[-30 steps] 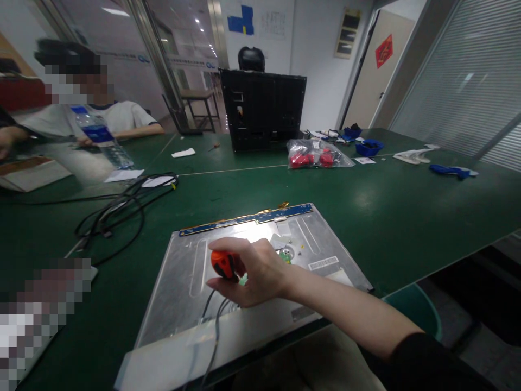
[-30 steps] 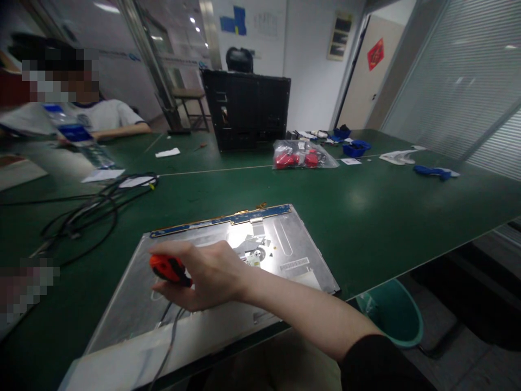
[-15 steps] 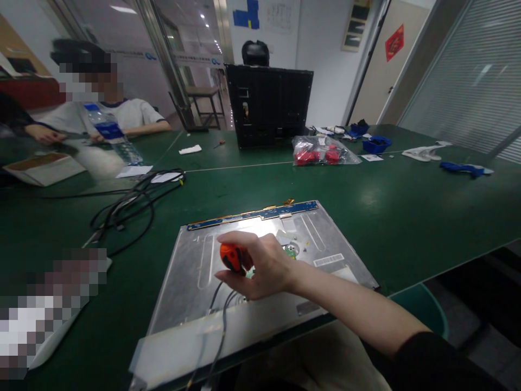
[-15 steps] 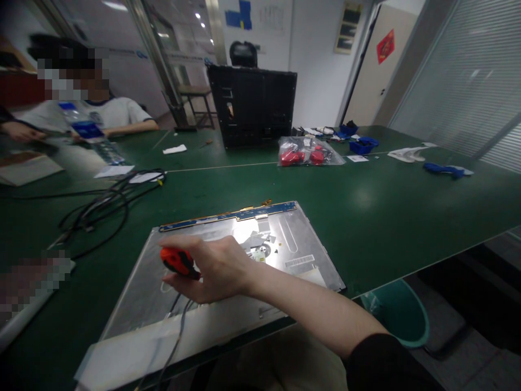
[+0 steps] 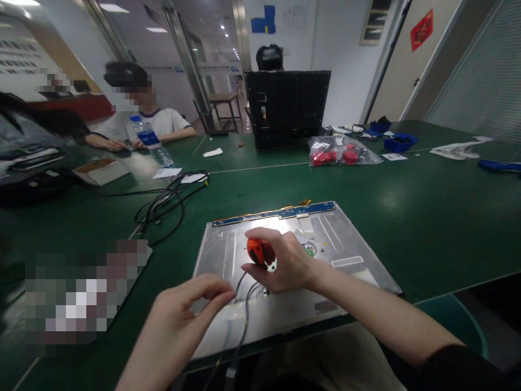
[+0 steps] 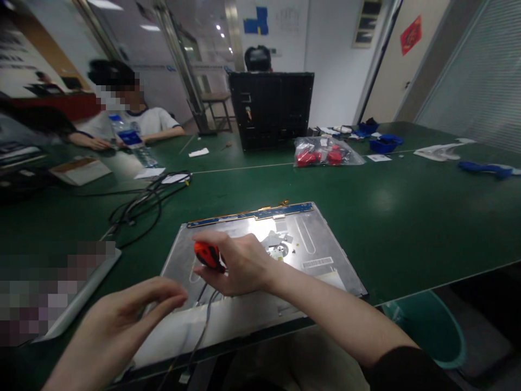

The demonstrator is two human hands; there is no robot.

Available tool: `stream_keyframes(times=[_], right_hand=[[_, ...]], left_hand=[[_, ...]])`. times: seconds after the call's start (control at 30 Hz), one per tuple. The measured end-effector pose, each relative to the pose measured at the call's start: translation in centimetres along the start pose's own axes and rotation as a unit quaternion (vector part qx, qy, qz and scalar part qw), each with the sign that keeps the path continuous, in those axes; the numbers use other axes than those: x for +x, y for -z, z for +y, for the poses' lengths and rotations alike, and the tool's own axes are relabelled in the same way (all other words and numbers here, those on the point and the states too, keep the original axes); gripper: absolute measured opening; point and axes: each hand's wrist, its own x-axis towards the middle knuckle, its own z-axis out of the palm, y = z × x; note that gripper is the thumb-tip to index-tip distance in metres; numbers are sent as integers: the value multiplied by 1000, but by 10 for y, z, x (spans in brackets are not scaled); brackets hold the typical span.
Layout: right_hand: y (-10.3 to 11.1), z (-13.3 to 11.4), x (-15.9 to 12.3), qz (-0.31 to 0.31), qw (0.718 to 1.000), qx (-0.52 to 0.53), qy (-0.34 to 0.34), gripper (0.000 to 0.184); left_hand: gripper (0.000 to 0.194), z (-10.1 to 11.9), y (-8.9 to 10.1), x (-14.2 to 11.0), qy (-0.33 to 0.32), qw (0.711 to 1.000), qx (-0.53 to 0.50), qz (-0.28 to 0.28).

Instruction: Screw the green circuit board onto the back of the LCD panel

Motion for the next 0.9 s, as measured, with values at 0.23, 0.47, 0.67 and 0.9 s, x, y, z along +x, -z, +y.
stream_keyframes(times=[0.23, 0.47, 0.67, 0.9], right_hand=[[2, 1, 1, 1, 999, 31, 19, 46], [6, -2, 3, 26, 998, 37, 33, 46], [6, -7, 4, 33, 999, 6, 31, 43], [6, -7, 3, 31, 999, -12, 27, 46]], left_hand=[[13, 11, -39, 36, -21, 986, -38, -163], [6, 14, -50, 40, -39, 974, -39, -218], [11, 9, -56, 40, -51, 971, -76, -220], [14, 8, -53, 48, -77, 959, -126, -243]])
